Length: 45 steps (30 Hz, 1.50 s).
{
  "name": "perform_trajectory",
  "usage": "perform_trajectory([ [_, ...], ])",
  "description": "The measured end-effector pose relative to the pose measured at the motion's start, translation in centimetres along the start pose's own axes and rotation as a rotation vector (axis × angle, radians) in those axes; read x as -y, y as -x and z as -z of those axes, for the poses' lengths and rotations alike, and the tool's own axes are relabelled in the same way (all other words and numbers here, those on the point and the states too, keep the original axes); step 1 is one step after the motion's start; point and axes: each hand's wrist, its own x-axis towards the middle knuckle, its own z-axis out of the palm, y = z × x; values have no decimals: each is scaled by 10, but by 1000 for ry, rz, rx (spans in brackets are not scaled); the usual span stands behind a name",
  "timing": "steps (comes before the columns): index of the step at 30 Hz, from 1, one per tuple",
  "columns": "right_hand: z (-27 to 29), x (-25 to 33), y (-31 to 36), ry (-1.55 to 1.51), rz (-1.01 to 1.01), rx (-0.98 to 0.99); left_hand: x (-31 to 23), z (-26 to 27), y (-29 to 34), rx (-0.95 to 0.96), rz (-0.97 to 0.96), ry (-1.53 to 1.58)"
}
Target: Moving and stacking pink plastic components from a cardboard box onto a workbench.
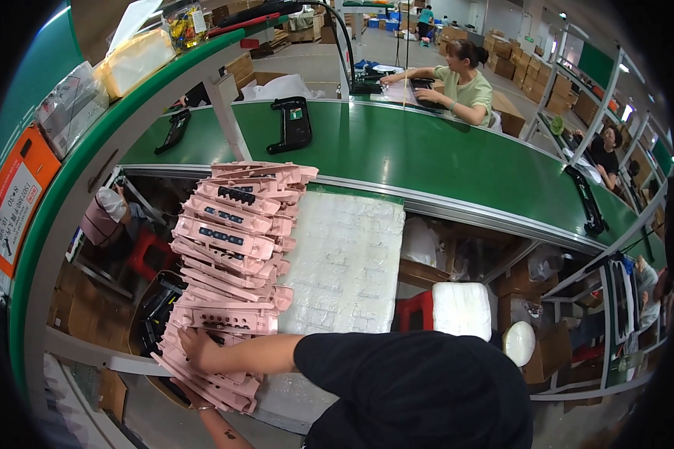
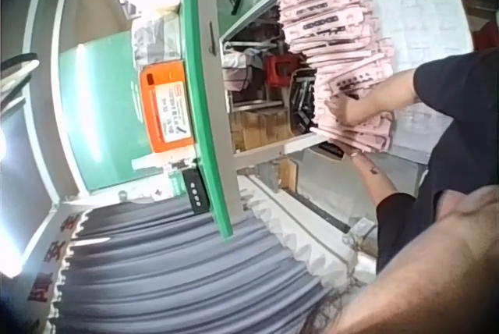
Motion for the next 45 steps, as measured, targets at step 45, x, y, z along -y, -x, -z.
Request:
perform_trajectory([
  [45,-4,37,38,-31,862,200,47,51,39,-454,-183,400],
])
